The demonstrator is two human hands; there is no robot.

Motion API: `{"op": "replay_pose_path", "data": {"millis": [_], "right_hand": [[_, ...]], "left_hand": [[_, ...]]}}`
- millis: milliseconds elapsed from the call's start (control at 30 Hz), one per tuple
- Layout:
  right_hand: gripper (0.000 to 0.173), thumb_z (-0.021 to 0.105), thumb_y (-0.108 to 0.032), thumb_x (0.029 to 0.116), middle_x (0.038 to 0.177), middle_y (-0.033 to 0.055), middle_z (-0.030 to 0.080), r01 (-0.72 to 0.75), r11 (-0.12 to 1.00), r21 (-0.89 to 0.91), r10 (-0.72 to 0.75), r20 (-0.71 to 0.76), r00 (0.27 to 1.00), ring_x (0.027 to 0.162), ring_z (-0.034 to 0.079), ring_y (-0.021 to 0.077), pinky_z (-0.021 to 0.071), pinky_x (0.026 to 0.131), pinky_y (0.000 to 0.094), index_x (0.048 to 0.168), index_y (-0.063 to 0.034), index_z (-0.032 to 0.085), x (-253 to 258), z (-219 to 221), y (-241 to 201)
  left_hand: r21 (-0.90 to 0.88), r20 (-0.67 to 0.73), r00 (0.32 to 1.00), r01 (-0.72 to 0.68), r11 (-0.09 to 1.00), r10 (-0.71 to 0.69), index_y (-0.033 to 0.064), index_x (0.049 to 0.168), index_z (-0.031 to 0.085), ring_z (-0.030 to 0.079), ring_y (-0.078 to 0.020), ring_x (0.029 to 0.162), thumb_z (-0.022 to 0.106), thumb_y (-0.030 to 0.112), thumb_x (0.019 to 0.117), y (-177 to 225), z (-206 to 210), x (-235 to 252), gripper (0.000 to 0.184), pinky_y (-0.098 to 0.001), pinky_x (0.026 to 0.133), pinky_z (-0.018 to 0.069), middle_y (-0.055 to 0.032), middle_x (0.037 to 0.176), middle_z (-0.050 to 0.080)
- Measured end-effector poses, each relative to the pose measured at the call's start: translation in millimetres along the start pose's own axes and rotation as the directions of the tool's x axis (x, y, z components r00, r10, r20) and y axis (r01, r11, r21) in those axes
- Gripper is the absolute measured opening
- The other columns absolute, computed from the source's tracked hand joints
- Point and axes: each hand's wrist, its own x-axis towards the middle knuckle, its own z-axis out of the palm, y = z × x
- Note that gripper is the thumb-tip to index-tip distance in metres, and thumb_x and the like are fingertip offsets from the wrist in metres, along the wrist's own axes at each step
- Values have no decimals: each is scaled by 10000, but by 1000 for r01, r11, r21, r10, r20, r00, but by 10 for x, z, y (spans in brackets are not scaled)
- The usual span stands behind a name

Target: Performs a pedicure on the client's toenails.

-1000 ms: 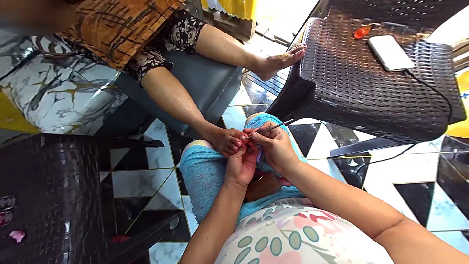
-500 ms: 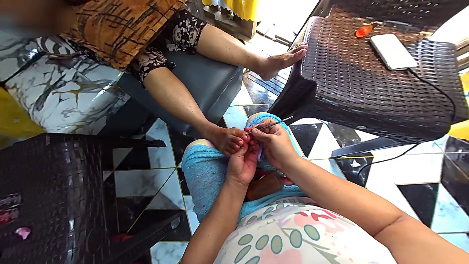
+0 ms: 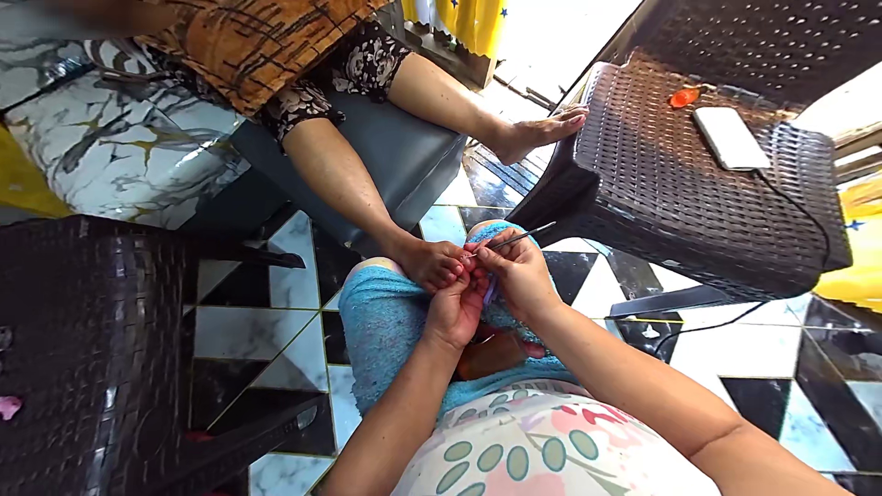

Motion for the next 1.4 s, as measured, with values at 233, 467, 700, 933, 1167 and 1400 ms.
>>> {"op": "replay_pose_path", "data": {"millis": [233,467,700,933,1167,1400], "right_hand": [[195,619,125,929,923,109,740,-11,999,-48,12,18,1000,841,732,160,604,763,311,1022,-32,550,-3,-36,-66],[182,609,127,934,897,108,737,-16,995,-99,19,30,999,796,726,161,604,727,306,1016,-30,567,95,-36,-75],[213,615,139,920,868,79,728,3,988,-154,3,39,999,752,709,133,600,706,291,1016,-43,563,117,-11,-71],[224,624,136,915,909,86,741,34,981,-193,-20,72,997,810,730,143,606,739,293,1024,-47,553,96,-33,-89],[220,630,136,907,898,78,733,59,970,-236,-36,99,994,811,721,133,603,743,289,1016,-45,570,90,-51,-146],[225,634,110,923,856,41,702,45,939,-342,12,165,986,758,689,102,585,697,270,1022,-69,540,177,-76,-234]], "left_hand": [[16,-14,999,29,999,-29,31,979,586,679,-156,782,364,12,1075,25,11,-3,243,-280,806,587,-78,852,666],[14,21,999,38,999,-38,25,970,597,670,-147,791,396,-12,1060,25,-1,10,223,-277,828,576,-71,858,664],[9,0,999,43,999,-43,24,988,595,667,-146,804,425,-23,1048,44,-4,11,186,-275,841,572,-68,867,657],[21,18,999,28,999,-29,35,975,594,662,-139,804,424,-43,1037,44,-17,14,197,-275,846,568,-59,867,656],[15,32,999,20,1000,-20,32,977,607,657,-136,805,435,-49,1033,48,-7,10,198,-265,840,565,-59,869,652],[16,16,999,31,999,-31,30,1004,605,669,-143,817,431,-28,1045,52,22,-13,188,-271,845,569,-61,894,665]]}}
